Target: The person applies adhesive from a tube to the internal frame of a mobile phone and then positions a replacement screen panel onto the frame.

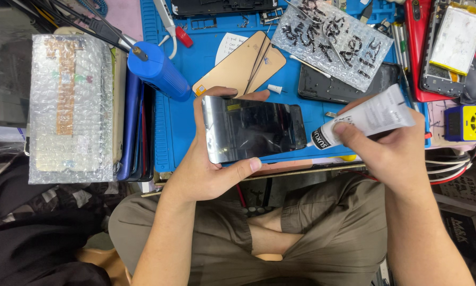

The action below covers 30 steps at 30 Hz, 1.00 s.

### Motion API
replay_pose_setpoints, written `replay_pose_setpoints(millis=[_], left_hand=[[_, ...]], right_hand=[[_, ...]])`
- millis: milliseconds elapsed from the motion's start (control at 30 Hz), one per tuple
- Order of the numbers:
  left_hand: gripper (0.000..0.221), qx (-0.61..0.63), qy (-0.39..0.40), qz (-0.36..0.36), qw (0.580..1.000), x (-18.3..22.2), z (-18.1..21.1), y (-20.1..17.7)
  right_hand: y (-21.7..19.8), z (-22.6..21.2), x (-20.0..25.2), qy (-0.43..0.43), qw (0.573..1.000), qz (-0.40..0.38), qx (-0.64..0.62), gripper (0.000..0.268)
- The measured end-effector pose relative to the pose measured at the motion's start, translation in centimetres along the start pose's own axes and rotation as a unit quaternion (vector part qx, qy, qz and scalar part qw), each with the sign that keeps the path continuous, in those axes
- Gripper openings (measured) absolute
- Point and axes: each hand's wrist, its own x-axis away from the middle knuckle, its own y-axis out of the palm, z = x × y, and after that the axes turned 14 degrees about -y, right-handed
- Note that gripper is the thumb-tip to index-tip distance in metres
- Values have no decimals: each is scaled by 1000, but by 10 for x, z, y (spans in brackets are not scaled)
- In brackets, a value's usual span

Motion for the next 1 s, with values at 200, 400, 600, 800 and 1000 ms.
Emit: replay_pose_setpoints(millis=[200,400,600,800,1000], left_hand=[[80,16,20,-12,1000,-1,1,1],[85,0,9,18,1000,1,6,1],[91,37,-19,24,999,4,11,4],[98,91,-79,59,991,13,21,11],[95,128,-68,62,988,19,21,13]], right_hand=[[-9,18,6,84,932,147,-320,12],[-28,32,16,186,849,164,-467,33],[-34,44,40,154,833,115,-519,34],[-38,57,59,155,825,97,-534,36],[-37,62,68,168,831,86,-523,36]])
